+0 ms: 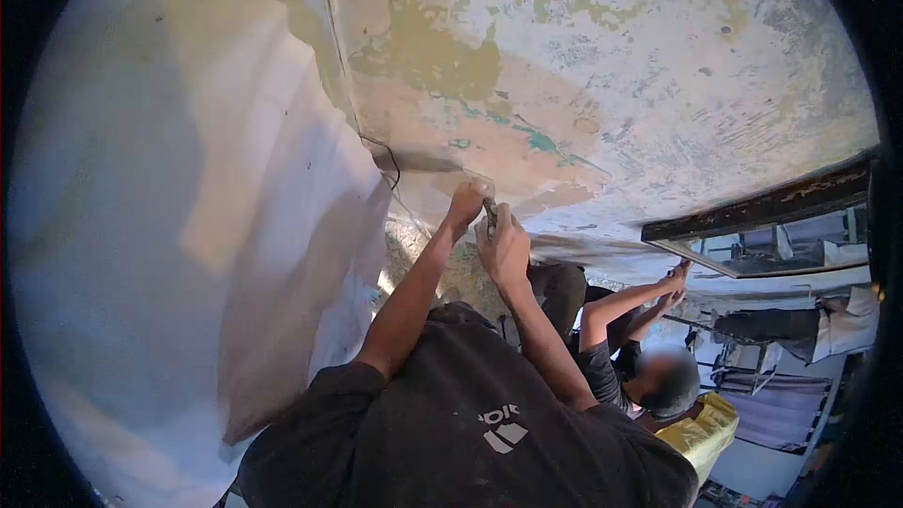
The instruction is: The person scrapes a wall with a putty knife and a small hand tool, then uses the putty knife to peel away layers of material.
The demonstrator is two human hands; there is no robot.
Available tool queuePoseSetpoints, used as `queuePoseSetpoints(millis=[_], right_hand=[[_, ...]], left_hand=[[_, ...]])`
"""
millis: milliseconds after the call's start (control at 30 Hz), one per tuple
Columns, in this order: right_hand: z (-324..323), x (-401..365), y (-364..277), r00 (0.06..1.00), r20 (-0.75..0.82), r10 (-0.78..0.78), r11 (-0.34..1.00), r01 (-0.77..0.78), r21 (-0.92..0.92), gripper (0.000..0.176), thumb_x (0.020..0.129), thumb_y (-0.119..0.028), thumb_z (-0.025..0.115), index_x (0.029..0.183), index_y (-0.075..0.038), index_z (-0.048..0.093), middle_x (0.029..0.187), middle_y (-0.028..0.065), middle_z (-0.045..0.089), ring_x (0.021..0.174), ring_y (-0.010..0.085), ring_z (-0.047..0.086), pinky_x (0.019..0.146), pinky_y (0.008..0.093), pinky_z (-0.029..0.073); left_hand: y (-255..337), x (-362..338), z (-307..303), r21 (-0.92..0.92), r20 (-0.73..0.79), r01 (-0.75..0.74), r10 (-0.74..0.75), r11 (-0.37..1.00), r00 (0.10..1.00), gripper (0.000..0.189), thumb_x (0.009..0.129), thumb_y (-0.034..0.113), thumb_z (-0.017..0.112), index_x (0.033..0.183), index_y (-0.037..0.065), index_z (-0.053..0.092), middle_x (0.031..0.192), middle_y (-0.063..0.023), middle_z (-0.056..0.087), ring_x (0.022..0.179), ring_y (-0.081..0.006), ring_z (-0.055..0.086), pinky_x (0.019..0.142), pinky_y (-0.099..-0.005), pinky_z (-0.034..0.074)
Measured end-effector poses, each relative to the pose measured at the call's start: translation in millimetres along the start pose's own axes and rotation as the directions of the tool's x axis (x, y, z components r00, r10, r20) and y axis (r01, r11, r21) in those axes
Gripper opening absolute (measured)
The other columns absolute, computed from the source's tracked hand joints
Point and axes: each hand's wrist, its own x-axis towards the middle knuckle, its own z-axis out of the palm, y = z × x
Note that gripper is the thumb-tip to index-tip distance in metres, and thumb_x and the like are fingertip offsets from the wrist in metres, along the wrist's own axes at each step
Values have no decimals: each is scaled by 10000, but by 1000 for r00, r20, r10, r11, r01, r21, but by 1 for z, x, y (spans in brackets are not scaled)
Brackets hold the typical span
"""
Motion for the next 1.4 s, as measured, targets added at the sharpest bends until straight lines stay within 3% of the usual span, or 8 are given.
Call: queuePoseSetpoints(millis=[367, 600, 667, 833, 900, 1100, 1333, 1400], right_hand=[[13, 10, 6, 1000, 20, -2, 1000, 2, -7, 185, 804, -79, 605, 928, 0, 493, 794, 263, 588, 729, 454, 586, 595, 494, 454], [5, 8, -4, 1000, 5, -11, 1000, 11, 0, 176, 804, -83, 608, 880, 3, 475, 757, 260, 585, 702, 453, 581, 590, 496, 451], [18, 13, 7, 1000, 19, 4, 1000, -4, -8, 183, 809, -88, 610, 882, 4, 471, 746, 259, 584, 703, 454, 583, 595, 494, 454], [2, 4, 2, 991, 132, -21, 1000, 18, 23, 220, 841, -151, 599, 953, -15, 466, 796, 256, 596, 719, 454, 591, 613, 497, 470], [-3, -4, -3, 993, 117, -30, 998, 23, 64, 207, 825, -109, 614, 906, -1, 457, 760, 262, 591, 720, 460, 583, 608, 491, 459], [5, -17, 0, 990, 144, -11, 997, 0, 74, 227, 830, -131, 618, 941, -8, 463, 766, 267, 599, 727, 455, 593, 618, 489, 462], [7, -16, -4, 986, 165, -9, 998, -1, 63, 263, 828, -174, 624, 973, -20, 469, 735, 262, 598, 718, 447, 599, 610, 488, 467], [10, -18, -2, 985, 170, -9, 998, -1, 57, 266, 827, -175, 625, 976, -22, 467, 730, 260, 596, 717, 445, 601, 604, 488, 467]], left_hand=[[-9, 12, -5, 237, 42, 28, -39, 971, 998, 368, 871, 273, 413, 847, -40, 605, 906, -241, 625, 872, -348, 603, 728, -435, 443], [1, 5, -10, -82, 61, 163, -158, 983, 986, 370, 881, 285, 414, 905, -22, 621, 956, -269, 606, 938, -383, 564, 801, -468, 417], [-42, 28, -15, 495, 197, -179, 91, 850, 976, 286, 884, 228, 427, 898, -3, 594, 930, -254, 604, 943, -394, 554, 813, -480, 424], [-106, 35, -4, 342, -22, -147, 164, 928, 986, 191, 871, 162, 449, 902, 12, 563, 871, -243, 597, 909, -415, 559, 807, -502, 437], [-124, 34, -4, 247, -134, -271, 309, 930, 941, 374, 965, 335, 360, 937, 23, 565, 787, -107, 571, 702, -215, 532, 651, -365, 431], [-46, -3, -20, -18, -93, 175, -176, 984, 980, 385, 955, 355, 419, 949, -2, 564, 724, -53, 545, 640, -152, 481, 602, -320, 407], [-76, 2, -18, 47, -204, 51, -41, 998, 978, 411, 957, 383, 418, 960, 6, 580, 697, -17, 525, 605, -118, 459, 558, -284, 374], [-70, 1, -20, -4, -166, 246, -243, 969, 956, 484, 936, 366, 396, 1041, -67, 583, 1079, -316, 580, 1039, -413, 566, 858, -425, 437]])
